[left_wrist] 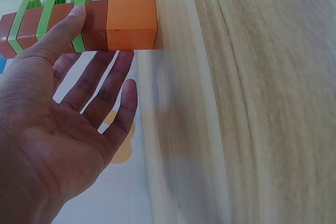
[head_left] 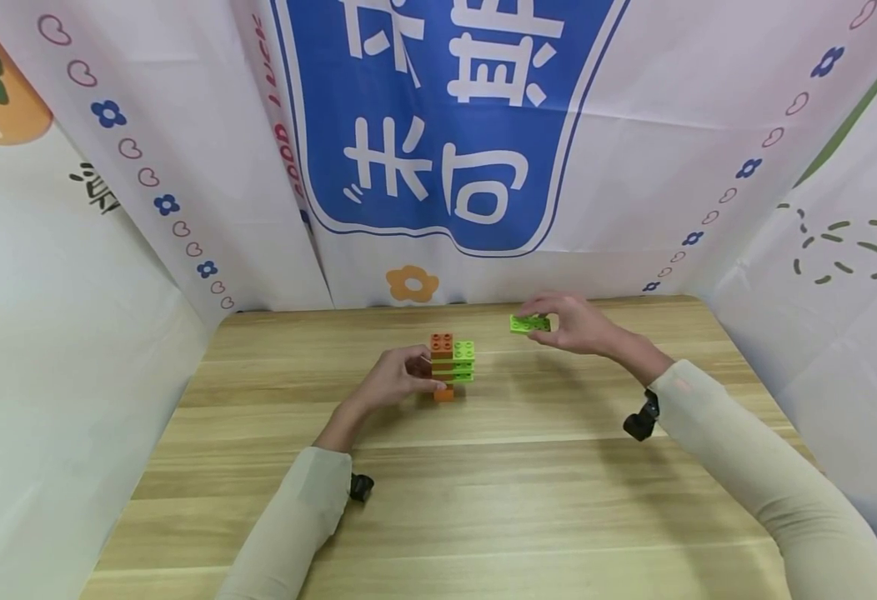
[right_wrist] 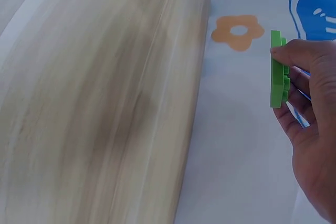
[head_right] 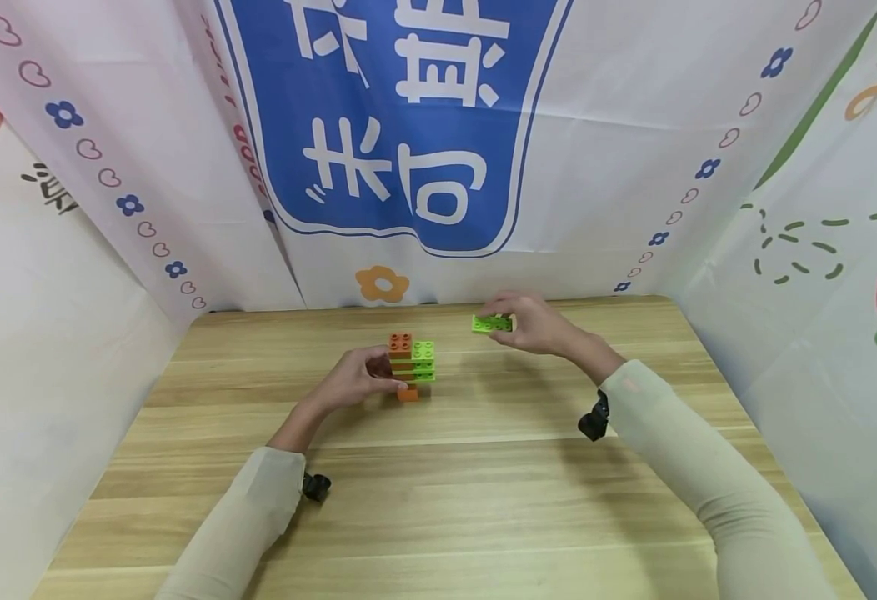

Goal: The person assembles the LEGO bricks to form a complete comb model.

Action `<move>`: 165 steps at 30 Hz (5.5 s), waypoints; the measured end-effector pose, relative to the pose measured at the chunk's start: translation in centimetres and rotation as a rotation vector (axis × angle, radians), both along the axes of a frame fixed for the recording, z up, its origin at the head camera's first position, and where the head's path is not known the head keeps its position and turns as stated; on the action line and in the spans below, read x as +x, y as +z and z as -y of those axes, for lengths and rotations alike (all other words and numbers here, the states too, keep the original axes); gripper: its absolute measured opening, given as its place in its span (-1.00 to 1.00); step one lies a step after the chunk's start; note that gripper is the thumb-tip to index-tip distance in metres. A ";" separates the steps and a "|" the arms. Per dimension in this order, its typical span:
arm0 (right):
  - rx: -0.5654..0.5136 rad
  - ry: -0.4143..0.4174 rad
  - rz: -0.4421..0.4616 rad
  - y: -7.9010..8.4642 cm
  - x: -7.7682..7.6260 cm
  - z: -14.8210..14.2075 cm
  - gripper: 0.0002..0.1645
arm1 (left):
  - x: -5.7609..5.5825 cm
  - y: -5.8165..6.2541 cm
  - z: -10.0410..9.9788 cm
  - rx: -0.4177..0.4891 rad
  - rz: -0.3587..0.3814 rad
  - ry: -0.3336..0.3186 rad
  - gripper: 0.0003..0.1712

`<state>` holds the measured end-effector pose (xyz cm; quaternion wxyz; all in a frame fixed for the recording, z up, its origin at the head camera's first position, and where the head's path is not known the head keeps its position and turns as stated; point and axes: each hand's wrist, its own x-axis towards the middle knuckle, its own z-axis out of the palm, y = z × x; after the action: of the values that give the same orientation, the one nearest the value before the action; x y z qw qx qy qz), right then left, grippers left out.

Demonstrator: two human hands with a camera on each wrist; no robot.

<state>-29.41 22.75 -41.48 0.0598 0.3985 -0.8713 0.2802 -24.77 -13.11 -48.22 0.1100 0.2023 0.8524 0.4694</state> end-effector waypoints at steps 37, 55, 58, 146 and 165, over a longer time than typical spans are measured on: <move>-0.125 0.274 -0.100 2.7 2.1 7.2 -0.61 | 0.0 0.0 -0.1 0.005 -0.006 -0.003 -0.69; -0.113 0.312 -0.098 2.8 2.2 9.8 -0.63 | -0.1 0.0 0.0 0.014 -0.026 -0.023 -0.70; -0.111 0.321 -0.101 2.7 2.2 10.0 -0.65 | -0.1 -0.1 -0.1 0.011 -0.022 -0.021 -0.70; -0.465 0.110 0.120 -5.9 3.1 9.5 0.14 | -0.5 0.0 -0.2 0.005 -0.007 0.010 -0.60; -0.439 0.048 0.336 -5.9 0.7 9.8 0.39 | -1.4 -0.3 -0.9 0.141 0.021 0.032 -0.48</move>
<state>-28.75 12.96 -47.35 -0.0071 0.3446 -0.7776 0.5259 -26.13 -12.19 -48.55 0.0968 0.1908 0.8193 0.5319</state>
